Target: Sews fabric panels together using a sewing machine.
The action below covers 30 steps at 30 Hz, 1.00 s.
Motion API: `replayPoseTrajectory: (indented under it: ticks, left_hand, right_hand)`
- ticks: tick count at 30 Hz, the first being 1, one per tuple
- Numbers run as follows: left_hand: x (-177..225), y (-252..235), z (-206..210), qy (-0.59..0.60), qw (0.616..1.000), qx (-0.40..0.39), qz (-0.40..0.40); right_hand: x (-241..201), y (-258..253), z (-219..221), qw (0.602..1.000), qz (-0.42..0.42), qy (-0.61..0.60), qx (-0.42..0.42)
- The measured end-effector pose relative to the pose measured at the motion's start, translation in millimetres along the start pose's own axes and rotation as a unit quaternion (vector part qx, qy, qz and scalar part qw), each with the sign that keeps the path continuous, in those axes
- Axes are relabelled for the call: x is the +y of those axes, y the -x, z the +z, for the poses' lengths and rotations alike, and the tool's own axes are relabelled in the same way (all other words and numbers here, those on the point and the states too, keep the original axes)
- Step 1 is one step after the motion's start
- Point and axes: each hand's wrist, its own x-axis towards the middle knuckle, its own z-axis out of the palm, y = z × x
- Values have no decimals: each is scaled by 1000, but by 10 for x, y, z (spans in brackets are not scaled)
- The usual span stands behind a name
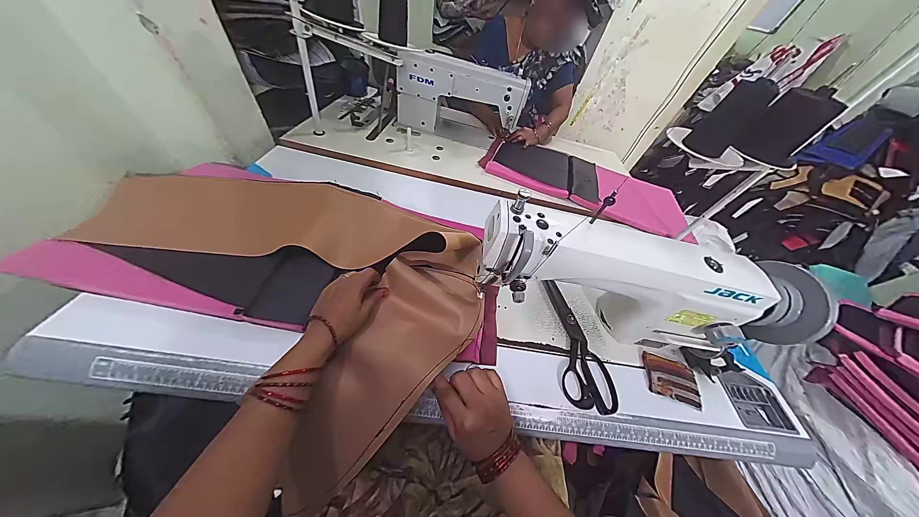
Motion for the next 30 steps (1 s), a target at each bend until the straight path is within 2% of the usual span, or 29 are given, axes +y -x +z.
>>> replayPoseTrajectory:
  ticks: [3, 7, 10, 12, 15, 18, 21, 25, 28, 30]
  left_hand:
    - [27, -8, -3, -2, 1000, -8, -8]
    - [42, 2, -21, -8, 1000, -9, -13]
    - [42, -5, -11, -3, 1000, -7, -9]
    - [38, -8, -7, -4, 1000, -9, -13]
    - [26, -2, 14, -8, 1000, 2, -10]
    - [12, -1, 34, -1, 1000, 12, -2]
    - [9, 14, 11, 12, 1000, 11, 4]
    - [-29, 20, -26, 58, 998, 6, -2]
    - [-91, 70, -57, 117, 992, 47, 16]
    - [-56, 93, -122, 108, 991, 78, 29]
  right_hand:
    - [-1, -3, -66, 999, -3, 7, -37]
    - [183, 291, -539, 997, 46, 5, -58]
    - [466, 785, -1028, 979, 154, 24, -135]
    - [552, 1070, -1338, 945, 251, 21, -207]
    - [540, 1184, -1585, 907, 363, 28, -214]
    - [595, 1018, -1385, 938, 322, 61, -115]
    - [602, 504, -915, 969, 238, -2, -59]
    - [538, -118, -239, 979, 160, -73, -103]
    - [566, -309, -4, 962, 189, -116, -161]
    - [592, -326, 28, 954, 204, -142, -166]
